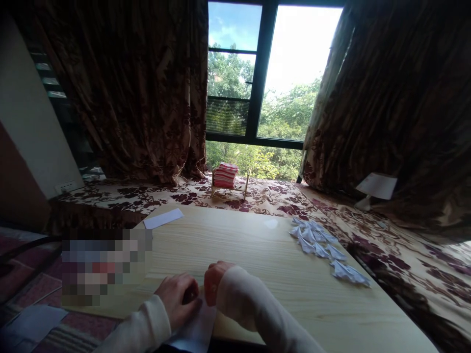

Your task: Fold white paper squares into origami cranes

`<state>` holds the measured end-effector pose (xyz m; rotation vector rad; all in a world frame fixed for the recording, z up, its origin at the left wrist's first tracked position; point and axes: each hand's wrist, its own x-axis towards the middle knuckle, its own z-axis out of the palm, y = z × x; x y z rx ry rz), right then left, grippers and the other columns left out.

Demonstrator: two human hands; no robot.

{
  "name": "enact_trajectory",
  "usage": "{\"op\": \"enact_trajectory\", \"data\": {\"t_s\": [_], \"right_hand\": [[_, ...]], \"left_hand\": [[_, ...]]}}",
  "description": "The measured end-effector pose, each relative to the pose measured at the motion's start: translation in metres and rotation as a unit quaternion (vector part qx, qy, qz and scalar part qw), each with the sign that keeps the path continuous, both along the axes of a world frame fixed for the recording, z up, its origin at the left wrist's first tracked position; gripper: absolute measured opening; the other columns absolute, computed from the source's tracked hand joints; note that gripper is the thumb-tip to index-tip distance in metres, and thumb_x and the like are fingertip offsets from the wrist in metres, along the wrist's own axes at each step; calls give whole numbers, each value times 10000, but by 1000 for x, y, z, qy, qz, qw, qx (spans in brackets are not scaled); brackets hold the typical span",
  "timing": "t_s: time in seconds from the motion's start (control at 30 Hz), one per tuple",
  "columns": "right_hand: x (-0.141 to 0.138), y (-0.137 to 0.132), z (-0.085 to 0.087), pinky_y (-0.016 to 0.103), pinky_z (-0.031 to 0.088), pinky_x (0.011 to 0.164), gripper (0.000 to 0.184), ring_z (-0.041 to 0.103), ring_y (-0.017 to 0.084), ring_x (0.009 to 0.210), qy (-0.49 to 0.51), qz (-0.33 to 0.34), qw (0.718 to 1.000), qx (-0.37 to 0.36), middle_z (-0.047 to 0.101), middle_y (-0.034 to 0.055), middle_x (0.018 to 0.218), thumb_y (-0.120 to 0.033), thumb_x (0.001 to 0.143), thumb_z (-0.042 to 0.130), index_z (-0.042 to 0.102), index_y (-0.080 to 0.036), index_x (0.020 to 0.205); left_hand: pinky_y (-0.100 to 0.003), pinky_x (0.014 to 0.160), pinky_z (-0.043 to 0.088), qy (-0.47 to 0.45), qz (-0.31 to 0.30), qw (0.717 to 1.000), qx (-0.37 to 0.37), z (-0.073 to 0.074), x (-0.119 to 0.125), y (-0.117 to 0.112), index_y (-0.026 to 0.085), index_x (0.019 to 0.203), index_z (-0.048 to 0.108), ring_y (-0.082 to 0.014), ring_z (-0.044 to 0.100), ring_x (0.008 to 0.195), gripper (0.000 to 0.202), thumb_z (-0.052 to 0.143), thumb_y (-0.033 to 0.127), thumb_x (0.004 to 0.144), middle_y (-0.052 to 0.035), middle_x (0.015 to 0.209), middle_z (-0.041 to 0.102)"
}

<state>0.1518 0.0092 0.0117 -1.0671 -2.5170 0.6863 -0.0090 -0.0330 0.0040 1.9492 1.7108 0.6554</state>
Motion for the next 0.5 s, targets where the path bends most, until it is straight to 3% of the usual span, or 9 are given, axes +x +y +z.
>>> {"op": "enact_trajectory", "data": {"t_s": [0.13, 0.2, 0.27, 0.37, 0.5], "right_hand": [[7, 26, 1, 216, 387, 510, 132, 496, 100, 529, 163, -53, 982, -76, 562, -26, 582, -171, 567, 654, 623, -169, 695], [10, 41, -4, 214, 388, 484, 371, 486, 93, 508, 250, -70, 959, -109, 568, -13, 636, -301, 594, 652, 593, -167, 935], [9, 51, -11, 223, 398, 481, 489, 491, 104, 500, 321, -81, 933, -139, 539, -17, 587, -456, 634, 607, 565, -153, 1016], [2, 52, -25, 231, 393, 466, 444, 473, 106, 476, 383, -95, 902, -176, 522, -15, 537, -528, 565, 643, 630, -138, 777], [-9, 45, -32, 219, 357, 484, 318, 435, 93, 486, 430, -126, 875, -183, 498, -21, 491, -438, 586, 662, 607, -126, 560]], "left_hand": [[-249, 515, 283, -128, -5, 992, -10, 3, 10, 19, 183, 511, 432, -125, 396, 531, 138, 472, 272, 609, 32, 514, 391], [-231, 479, 262, -190, -14, 982, -5, 5, 15, 31, 190, 511, 389, -102, 341, 501, 193, 472, 317, 630, 48, 499, 335], [-225, 469, 251, -238, -23, 971, 3, 4, 19, 42, 195, 511, 354, -91, 308, 495, 237, 484, 348, 639, 57, 494, 301], [-226, 467, 243, -284, -37, 958, 6, -3, 23, 50, 196, 509, 339, -89, 289, 498, 274, 494, 371, 652, 60, 493, 277], [-233, 478, 237, -310, -44, 950, 0, -15, 23, 52, 192, 487, 349, -92, 293, 502, 264, 550, 315, 606, 60, 482, 285]]}}
